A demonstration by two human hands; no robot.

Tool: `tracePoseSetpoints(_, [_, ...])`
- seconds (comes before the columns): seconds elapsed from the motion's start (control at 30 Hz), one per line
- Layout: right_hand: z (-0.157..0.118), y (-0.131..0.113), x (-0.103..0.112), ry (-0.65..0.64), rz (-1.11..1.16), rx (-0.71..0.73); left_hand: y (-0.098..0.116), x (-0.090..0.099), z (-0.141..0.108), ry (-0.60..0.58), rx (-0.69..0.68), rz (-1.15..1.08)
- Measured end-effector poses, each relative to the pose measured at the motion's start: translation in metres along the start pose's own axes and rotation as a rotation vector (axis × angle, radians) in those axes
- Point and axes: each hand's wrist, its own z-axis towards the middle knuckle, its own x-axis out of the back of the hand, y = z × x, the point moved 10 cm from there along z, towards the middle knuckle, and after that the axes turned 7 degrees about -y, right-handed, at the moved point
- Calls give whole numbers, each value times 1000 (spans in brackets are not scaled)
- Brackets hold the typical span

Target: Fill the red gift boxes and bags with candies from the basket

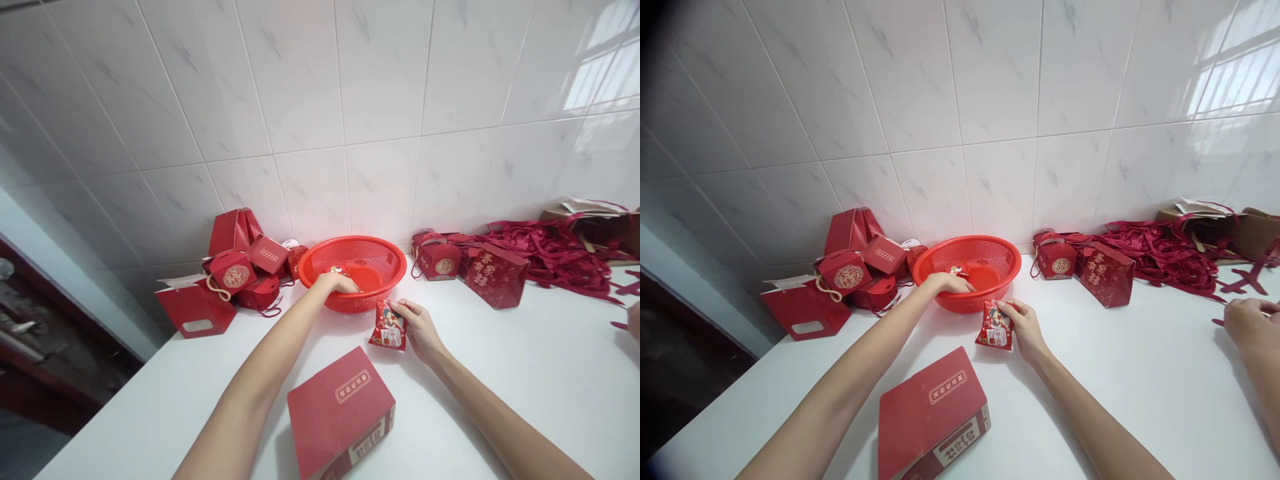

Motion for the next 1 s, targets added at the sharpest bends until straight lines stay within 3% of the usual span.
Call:
tracePoseSetpoints(0.13, [0,0,0,8,21,-1,-5,-17,9,-111,20,-17])
tracePoseSetpoints(0.37, [-1,3,-1,14,37,-20,-7,-23,10,-40,6,14])
tracePoseSetpoints(0.77, [-1,2,-8,-59,69,-1,-14,-28,7,-28,14,-24])
tracePoseSetpoints(1.0, [-2,2,-11,-67,88,-12,2,-17,-5,126,-154,-129])
